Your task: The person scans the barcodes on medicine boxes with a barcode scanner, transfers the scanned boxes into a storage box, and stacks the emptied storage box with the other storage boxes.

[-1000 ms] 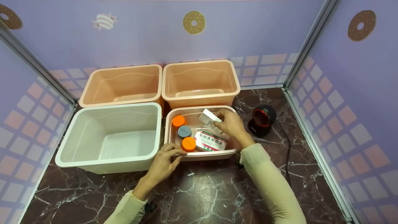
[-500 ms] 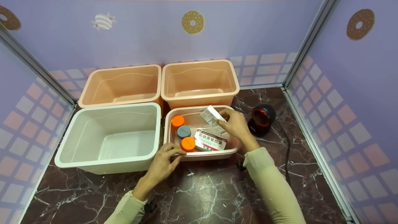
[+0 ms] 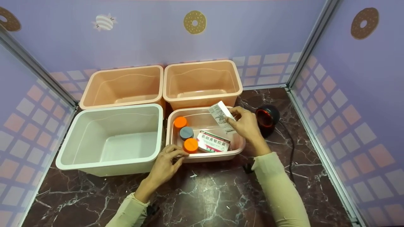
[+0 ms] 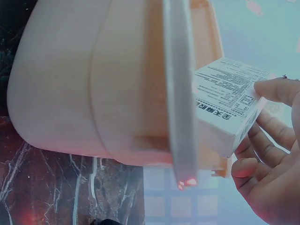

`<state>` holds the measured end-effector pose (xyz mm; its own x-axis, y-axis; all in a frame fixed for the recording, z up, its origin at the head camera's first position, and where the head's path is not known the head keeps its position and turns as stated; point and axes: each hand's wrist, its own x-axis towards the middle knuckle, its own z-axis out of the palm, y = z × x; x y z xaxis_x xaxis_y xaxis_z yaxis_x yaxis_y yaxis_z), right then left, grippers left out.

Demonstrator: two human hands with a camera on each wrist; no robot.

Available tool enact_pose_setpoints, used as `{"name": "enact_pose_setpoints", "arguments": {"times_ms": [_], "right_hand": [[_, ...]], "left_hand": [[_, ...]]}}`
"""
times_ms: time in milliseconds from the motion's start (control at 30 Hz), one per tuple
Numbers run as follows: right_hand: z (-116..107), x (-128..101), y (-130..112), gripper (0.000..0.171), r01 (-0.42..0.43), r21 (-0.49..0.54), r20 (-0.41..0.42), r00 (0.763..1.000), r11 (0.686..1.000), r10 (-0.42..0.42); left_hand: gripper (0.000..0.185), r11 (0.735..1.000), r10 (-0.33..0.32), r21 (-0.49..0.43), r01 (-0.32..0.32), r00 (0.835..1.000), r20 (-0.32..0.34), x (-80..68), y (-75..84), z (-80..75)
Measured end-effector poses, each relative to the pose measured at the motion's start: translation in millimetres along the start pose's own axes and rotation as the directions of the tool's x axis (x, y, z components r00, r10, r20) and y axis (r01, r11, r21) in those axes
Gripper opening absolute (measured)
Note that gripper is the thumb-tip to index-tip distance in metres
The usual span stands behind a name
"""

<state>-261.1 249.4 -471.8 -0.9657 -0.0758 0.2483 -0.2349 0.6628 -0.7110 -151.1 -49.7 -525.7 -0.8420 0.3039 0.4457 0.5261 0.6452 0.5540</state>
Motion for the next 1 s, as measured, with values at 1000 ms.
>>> {"name": "enact_pose_setpoints", "arguments": {"times_ms": [1000], "right_hand": [[-41.7, -19.3, 15.9, 0.031, -0.086, 0.127, -0.198, 0.974, 0.988, 0.11]], "left_hand": [[0.017, 1.0, -0.024, -0.004, 0.024, 0.999, 0.024, 1.1, -0.8, -0.1]]}}
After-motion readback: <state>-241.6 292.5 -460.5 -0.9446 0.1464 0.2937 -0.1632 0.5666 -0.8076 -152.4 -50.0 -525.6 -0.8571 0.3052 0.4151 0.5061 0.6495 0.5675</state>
